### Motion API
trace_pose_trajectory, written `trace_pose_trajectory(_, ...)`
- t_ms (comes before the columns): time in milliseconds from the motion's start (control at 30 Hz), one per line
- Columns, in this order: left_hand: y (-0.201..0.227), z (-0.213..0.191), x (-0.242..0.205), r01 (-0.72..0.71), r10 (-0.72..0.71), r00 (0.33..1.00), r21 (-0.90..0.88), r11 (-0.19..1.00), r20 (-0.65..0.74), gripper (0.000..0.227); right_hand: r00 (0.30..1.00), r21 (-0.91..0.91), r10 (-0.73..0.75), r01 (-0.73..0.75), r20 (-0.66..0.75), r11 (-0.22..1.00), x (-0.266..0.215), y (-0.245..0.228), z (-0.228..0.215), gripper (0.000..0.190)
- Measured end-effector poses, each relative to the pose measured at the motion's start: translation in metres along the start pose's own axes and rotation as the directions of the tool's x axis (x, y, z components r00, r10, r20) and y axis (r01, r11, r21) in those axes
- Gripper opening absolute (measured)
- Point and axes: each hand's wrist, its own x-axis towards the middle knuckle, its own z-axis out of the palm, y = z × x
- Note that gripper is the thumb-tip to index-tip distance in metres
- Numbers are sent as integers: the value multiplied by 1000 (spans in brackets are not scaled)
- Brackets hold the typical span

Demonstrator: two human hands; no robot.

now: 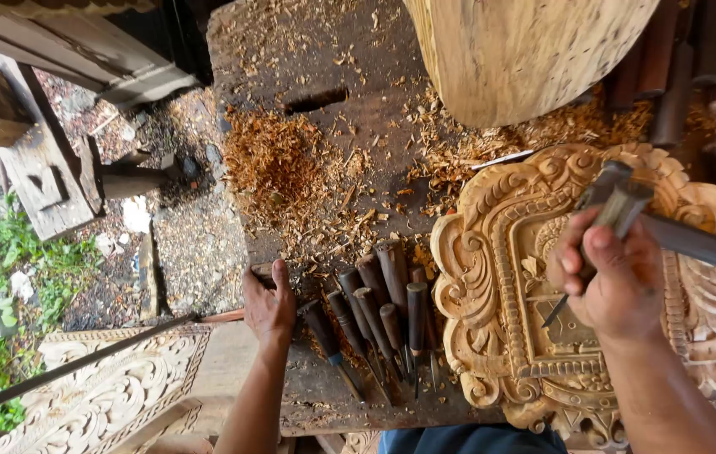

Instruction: The person carves an intricate wooden plaque using a hammer and various chisels, occasionally clearing wood shavings from the workbench by hand.

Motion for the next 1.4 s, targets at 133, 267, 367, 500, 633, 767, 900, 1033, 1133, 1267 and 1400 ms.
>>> trace_pose_trajectory(133,-5,-1,-1,-50,50,999,-25,998,-5,116,964,-217,-185,225,190,950,-32,-24,40,31)
trace_pose_trajectory(267,-2,-6,-4,-58,58,998,-86,995,3,112,942,-624,-296,329,161,709,-73,-45,27,30)
trace_pose_trajectory(367,-3,-23,-11,-80,80,997,-400,913,-16,98,944,-826,-307,268,122,496,-107,-64,18,33)
trace_pose_trajectory(500,20,-28,-60,-203,213,973,-780,592,-92,68,945,-923,-326,156,35,352,-153,-83,33,29)
trace_pose_trajectory(633,86,5,-175,-779,855,422,-604,171,-303,32,986,-418,-158,121,-56,900,-180,-59,39,44)
trace_pose_trajectory(767,148,13,-242,-711,948,-61,-653,-261,-312,48,977,-76,-103,90,-188,993,-207,-18,46,51)
trace_pose_trajectory(900,169,34,-237,-703,964,-233,-663,-259,-129,55,874,-61,-15,-17,-486,998,-222,14,68,67)
trace_pose_trajectory(1033,173,52,-217,-644,927,-374,-708,-292,-42,71,849,-142,65,-163,-524,976,-220,23,81,68)
trace_pose_trajectory(1133,177,56,-200,-575,906,-424,-768,-281,-14,87,892,-203,101,-209,-440,957,-215,35,80,68)
trace_pose_trajectory(1267,174,50,-180,-438,903,-425,-858,-266,-63,99,967,-336,48,-133,-249,932,-212,48,79,61)
trace_pose_trajectory(1400,170,50,-172,-394,911,-410,-895,-211,-35,96,905,-283,159,-284,-395,916,-224,49,89,60)
